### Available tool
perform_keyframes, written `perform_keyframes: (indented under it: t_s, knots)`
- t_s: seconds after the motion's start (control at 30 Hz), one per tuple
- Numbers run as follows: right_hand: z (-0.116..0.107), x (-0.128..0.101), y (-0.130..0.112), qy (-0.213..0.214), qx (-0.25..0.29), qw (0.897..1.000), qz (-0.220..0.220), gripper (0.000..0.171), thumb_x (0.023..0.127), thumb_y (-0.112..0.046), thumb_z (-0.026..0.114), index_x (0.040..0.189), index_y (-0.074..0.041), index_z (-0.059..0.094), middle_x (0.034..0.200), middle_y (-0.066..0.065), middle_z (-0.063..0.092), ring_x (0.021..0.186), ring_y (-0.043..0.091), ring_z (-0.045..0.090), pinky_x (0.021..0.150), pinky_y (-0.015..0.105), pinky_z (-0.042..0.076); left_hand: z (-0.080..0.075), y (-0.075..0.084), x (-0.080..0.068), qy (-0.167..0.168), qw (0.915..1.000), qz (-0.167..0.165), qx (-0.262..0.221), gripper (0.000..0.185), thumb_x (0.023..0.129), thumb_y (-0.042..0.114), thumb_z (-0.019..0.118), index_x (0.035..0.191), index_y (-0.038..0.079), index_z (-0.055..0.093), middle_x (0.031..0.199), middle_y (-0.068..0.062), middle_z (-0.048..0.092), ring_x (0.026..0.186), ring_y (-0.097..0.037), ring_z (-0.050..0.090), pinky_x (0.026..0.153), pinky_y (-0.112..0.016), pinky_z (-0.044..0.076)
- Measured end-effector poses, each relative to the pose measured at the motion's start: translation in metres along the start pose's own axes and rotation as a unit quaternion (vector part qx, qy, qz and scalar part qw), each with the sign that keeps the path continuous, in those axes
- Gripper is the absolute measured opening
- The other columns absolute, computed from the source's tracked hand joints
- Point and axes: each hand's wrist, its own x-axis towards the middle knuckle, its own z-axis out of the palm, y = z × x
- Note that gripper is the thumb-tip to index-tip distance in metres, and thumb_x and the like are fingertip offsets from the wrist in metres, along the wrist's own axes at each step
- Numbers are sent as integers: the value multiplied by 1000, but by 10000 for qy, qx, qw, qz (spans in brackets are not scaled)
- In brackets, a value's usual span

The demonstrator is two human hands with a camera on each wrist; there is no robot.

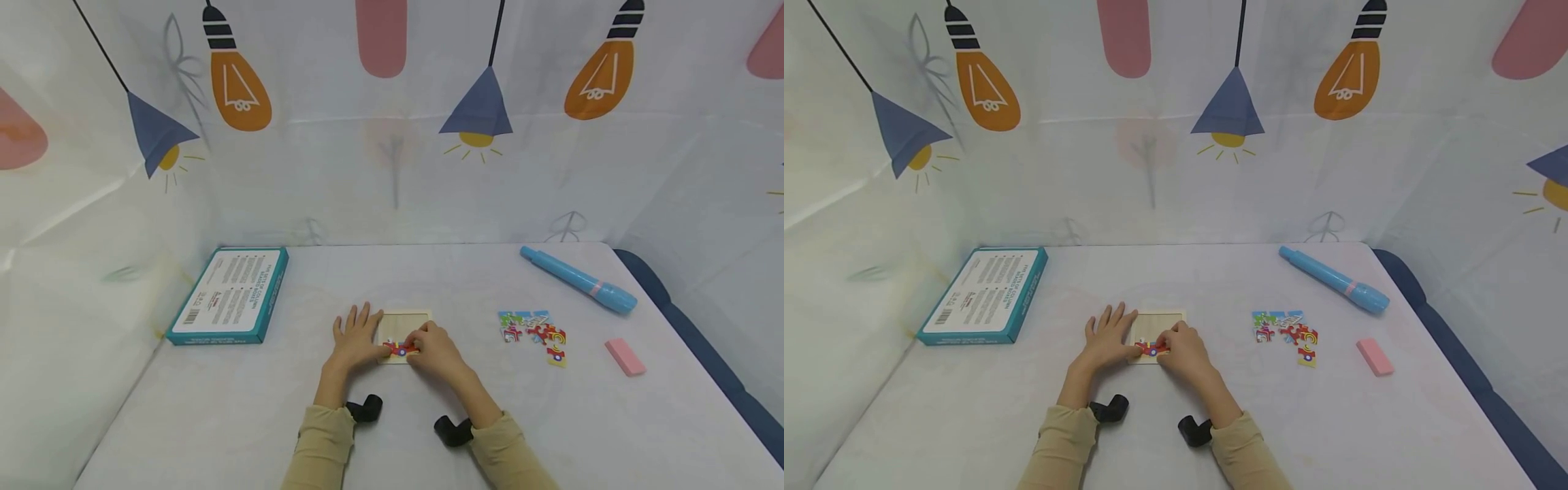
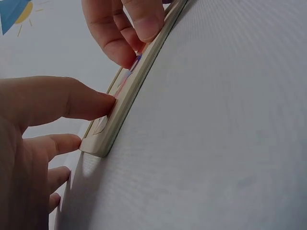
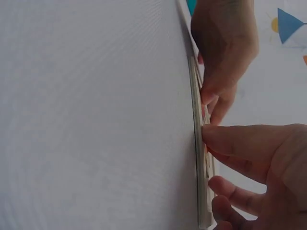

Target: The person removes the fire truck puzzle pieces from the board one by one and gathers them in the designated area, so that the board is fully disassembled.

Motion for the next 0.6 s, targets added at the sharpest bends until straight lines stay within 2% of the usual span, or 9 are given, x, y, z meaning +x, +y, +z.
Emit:
perform_keyframes:
  t_s: [0.27, 0.43, 0.5, 0.6]
  knots:
    - [-1, 3, 0, 75, 58, 9997, -244, 15, 67, -3, 69, 80, -9, 64, 78, 3, 56, 71, 16, 49, 64, 29, 39, 2, 0, 1, 49, 10000, 21, 7, 79, 72, 43, 66, 141, 18, 39, 154, -12, 21, 143, -35, 11, 109, -62, 3]
    - [-1, 3, 1, 101, 508, 9986, -139, 26, 69, -3, 71, 95, -8, 66, 81, 3, 61, 73, 14, 55, 65, 28, 44, 2, 0, 1, 26, 10000, -17, 26, 79, 71, 43, 67, 141, 17, 39, 154, -12, 21, 143, -36, 10, 109, -62, 2]
    - [-1, 2, 1, 161, 687, 9975, -106, 24, 71, -3, 70, 94, -8, 67, 81, 2, 62, 73, 13, 56, 65, 27, 44, 2, 0, 1, 8, 10000, -28, 35, 80, 70, 42, 67, 141, 17, 39, 154, -12, 20, 143, -36, 10, 109, -62, 2]
    - [-3, 1, 0, 198, 959, 9952, 48, 10, 75, -6, 69, 85, -9, 68, 79, 2, 63, 71, 11, 55, 64, 26, 43, 2, -1, 2, 21, 10000, -18, 53, 81, 69, 42, 66, 141, 16, 39, 154, -13, 21, 143, -36, 10, 109, -62, 2]
